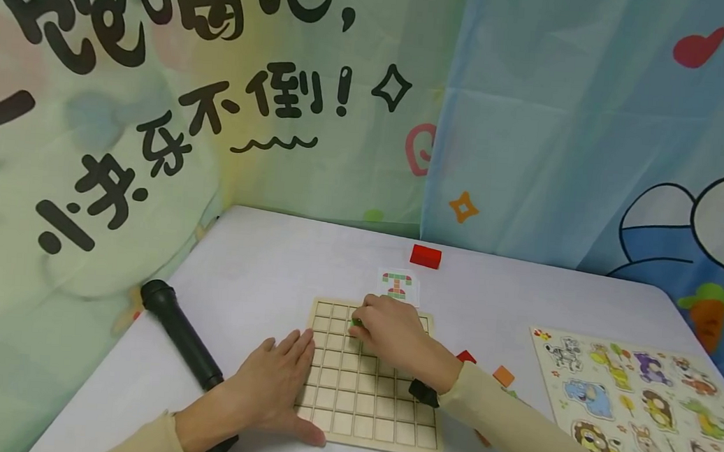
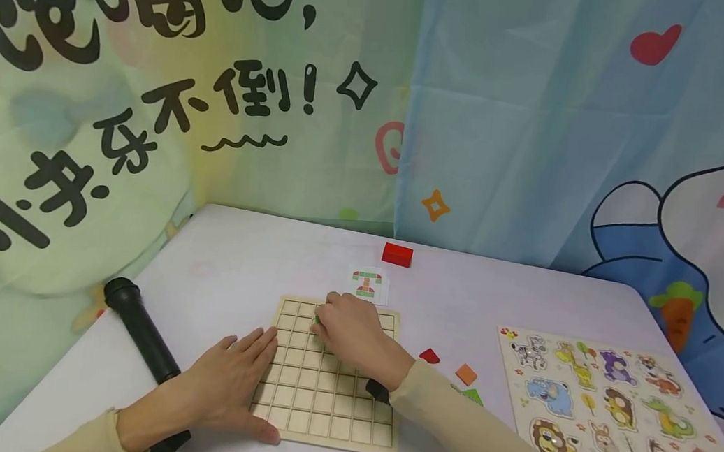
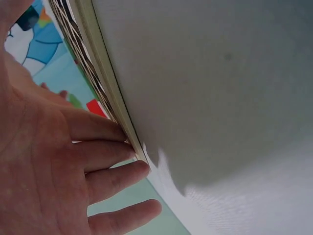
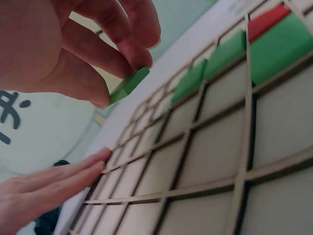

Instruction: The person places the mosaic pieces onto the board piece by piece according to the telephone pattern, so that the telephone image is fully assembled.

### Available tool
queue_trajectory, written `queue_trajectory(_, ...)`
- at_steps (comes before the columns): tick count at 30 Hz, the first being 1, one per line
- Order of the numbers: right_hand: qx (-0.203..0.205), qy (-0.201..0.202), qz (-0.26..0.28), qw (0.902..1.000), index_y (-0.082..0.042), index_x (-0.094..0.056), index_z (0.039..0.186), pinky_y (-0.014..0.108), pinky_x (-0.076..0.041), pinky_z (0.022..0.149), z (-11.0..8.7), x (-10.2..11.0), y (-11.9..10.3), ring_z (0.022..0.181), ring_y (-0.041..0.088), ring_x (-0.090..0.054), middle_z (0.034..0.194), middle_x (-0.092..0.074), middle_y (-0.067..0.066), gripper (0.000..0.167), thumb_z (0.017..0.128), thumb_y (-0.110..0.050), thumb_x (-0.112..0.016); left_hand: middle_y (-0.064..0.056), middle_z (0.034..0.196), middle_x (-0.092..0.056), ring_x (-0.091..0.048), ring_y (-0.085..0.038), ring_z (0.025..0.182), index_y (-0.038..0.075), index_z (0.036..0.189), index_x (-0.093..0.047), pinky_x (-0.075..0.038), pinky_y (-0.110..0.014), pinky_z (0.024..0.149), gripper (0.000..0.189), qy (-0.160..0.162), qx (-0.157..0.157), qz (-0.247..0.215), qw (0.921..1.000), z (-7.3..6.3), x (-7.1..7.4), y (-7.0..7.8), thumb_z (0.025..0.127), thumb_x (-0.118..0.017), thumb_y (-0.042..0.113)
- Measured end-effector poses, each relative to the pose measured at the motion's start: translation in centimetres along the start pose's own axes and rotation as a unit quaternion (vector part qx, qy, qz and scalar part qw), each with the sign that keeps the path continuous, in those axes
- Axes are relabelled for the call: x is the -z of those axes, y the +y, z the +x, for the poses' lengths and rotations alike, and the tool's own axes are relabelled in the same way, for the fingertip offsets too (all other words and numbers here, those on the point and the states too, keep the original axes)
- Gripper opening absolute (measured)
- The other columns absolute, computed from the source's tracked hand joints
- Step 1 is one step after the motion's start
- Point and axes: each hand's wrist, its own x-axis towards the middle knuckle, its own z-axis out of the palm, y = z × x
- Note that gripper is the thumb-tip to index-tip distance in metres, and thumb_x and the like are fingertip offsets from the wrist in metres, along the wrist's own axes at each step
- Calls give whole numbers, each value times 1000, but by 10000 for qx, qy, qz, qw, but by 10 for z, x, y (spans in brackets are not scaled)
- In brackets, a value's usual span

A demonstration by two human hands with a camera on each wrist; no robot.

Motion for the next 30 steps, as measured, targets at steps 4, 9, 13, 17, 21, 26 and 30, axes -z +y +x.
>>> queue_trajectory(4,-82,-167,-83,9998,-17,-76,83,26,-41,49,10,-12,-1,64,15,-56,76,-60,-2,16,92,-30,-77,-17,168,-31,-37,-32,153,0,158,-35,-43,-54,114,138,19,-6,-46,10000,0,-1,-1,64,-53,100)
queue_trajectory(9,-105,-239,-230,9994,-16,-75,82,29,-44,50,14,-22,0,65,18,-57,76,-60,0,16,92,-29,-78,-16,168,-32,-38,-32,153,0,158,-35,-43,-53,114,139,12,1,-17,10000,0,-1,0,64,-53,100)
queue_trajectory(13,-113,-143,-289,9994,-15,-76,82,29,-44,51,15,-24,0,65,18,-56,76,-60,1,16,91,-29,-79,-17,168,-31,-37,-32,153,0,158,-35,-43,-53,114,138,56,-15,31,10000,-1,-1,-1,64,-52,100)
queue_trajectory(17,-89,-95,-288,9995,-17,-76,81,27,-42,49,14,-24,1,64,17,-56,75,-59,-1,16,90,-29,-79,-17,168,-31,-37,-32,154,0,158,-36,-43,-53,114,138,42,-27,54,10000,-1,-1,-1,65,-51,101)
queue_trajectory(21,-115,-127,-246,9996,-18,-75,78,27,-40,48,12,-23,2,63,16,-55,74,-58,-2,17,90,-29,-80,-16,168,-31,-37,-31,154,1,158,-36,-43,-52,114,138,9,-33,111,9999,0,-1,0,64,-49,102)
queue_trajectory(26,-165,-243,-118,9995,-20,-72,76,27,-37,47,10,-22,3,63,15,-51,76,-59,-2,18,89,-29,-81,-16,168,-31,-37,-31,154,1,158,-35,-43,-53,114,138,15,-17,67,10000,0,-2,0,64,-51,101)
queue_trajectory(30,-132,-228,-89,9996,-18,-76,83,26,-38,49,7,-17,4,65,14,-51,79,-61,-1,10,88,-24,-82,-17,168,-31,-37,-32,153,0,158,-36,-44,-53,113,138,56,-27,68,10000,0,-2,-1,64,-51,101)
